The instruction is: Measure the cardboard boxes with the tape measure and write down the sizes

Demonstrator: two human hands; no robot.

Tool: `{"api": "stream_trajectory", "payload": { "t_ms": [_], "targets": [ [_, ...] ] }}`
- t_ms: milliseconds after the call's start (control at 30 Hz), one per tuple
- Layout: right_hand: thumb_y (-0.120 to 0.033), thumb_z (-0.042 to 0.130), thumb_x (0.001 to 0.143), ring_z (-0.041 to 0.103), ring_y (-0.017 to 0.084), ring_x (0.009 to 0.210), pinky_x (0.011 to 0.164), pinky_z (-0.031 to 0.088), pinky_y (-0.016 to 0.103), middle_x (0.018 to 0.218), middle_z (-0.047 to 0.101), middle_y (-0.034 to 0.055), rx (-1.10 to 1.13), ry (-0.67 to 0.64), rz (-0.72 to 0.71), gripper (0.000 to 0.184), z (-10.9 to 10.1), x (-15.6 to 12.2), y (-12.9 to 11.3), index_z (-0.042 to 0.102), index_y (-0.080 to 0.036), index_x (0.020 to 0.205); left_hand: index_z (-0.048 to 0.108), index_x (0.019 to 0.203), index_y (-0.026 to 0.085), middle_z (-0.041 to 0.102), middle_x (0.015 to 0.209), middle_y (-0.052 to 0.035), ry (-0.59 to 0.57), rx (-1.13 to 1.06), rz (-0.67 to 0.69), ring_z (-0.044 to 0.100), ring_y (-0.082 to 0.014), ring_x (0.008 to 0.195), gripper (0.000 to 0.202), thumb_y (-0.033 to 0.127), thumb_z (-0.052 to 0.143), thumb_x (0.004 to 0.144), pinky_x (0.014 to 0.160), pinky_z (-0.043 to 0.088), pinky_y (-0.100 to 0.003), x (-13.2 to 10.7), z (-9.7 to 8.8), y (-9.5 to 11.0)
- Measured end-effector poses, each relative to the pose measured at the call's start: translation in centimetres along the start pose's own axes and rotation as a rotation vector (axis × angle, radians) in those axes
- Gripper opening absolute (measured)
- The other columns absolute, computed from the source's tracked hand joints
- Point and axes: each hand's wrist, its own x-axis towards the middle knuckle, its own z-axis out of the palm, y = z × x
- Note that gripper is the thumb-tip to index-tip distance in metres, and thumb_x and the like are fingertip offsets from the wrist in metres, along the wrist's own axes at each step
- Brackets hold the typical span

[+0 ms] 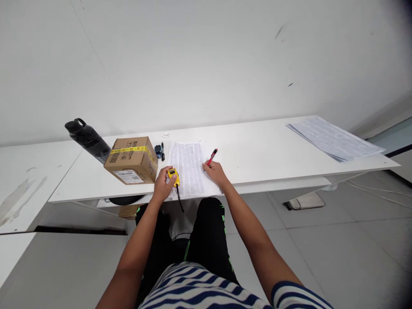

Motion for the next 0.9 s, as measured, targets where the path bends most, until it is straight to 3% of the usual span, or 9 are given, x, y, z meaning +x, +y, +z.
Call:
{"api": "stream_trajectory", "payload": {
  "t_ms": [133,367,467,567,900],
  "targets": [
    [-0.047,0.052,0.082,0.049,0.015,0.065,0.064,0.037,0.028,0.064,0.054,-0.0004,0.022,0.0,0.019,0.032,0.0,0.0,0.1,0.056,-0.019,0.067,0.055,0.128,0.021,0.058,0.129,-0.0106,0.038,-0.053,0.005,0.057,-0.023,0.119,0.041,0.042,0.051,0.093,0.1,0.046,-0.039,0.1,0.1,-0.2],
    [-0.045,0.051,0.083,0.046,0.015,0.063,0.062,0.035,0.028,0.062,0.051,-0.0014,-0.02,0.054,0.001,0.032,-0.2,-0.3,-0.3,0.049,-0.021,0.062,0.043,0.14,0.025,0.055,0.137,-0.0118,0.158,-0.361,-0.054,0.055,-0.0222,0.123,0.053,0.048,0.051,0.093,0.103,0.046,-0.039,0.2,0.6,-1.5],
    [-0.044,0.049,0.084,0.047,0.015,0.064,0.063,0.036,0.029,0.063,0.052,-0.001,-0.037,0.095,0.0,0.031,-0.2,-0.4,-0.5,0.049,-0.021,0.063,0.05,0.134,0.025,0.058,0.135,-0.0114,0.187,-0.394,-0.056,0.056,-0.0229,0.123,0.048,0.051,0.049,0.094,0.106,0.044,-0.041,0.4,0.6,-2.1],
    [-0.044,0.05,0.083,0.046,0.015,0.062,0.062,0.035,0.029,0.061,0.05,-0.0015,-0.042,0.045,-0.002,0.031,-0.2,-0.5,-0.7,0.048,-0.021,0.062,0.056,0.129,0.024,0.059,0.133,-0.0107,0.205,-0.375,-0.054,0.055,-0.0237,0.123,0.046,0.052,0.05,0.093,0.107,0.043,-0.041,0.5,0.5,-2.3],
    [-0.044,0.052,0.082,0.046,0.015,0.062,0.062,0.036,0.029,0.062,0.051,-0.0014,-0.033,0.04,0.001,0.032,-0.2,-0.7,-0.6,0.048,-0.021,0.061,0.057,0.123,0.023,0.061,0.127,-0.0111,0.187,-0.48,-0.096,0.06,-0.0219,0.114,0.046,0.054,0.056,0.09,0.099,0.048,-0.037,0.5,0.4,-2.5]
  ]
}}
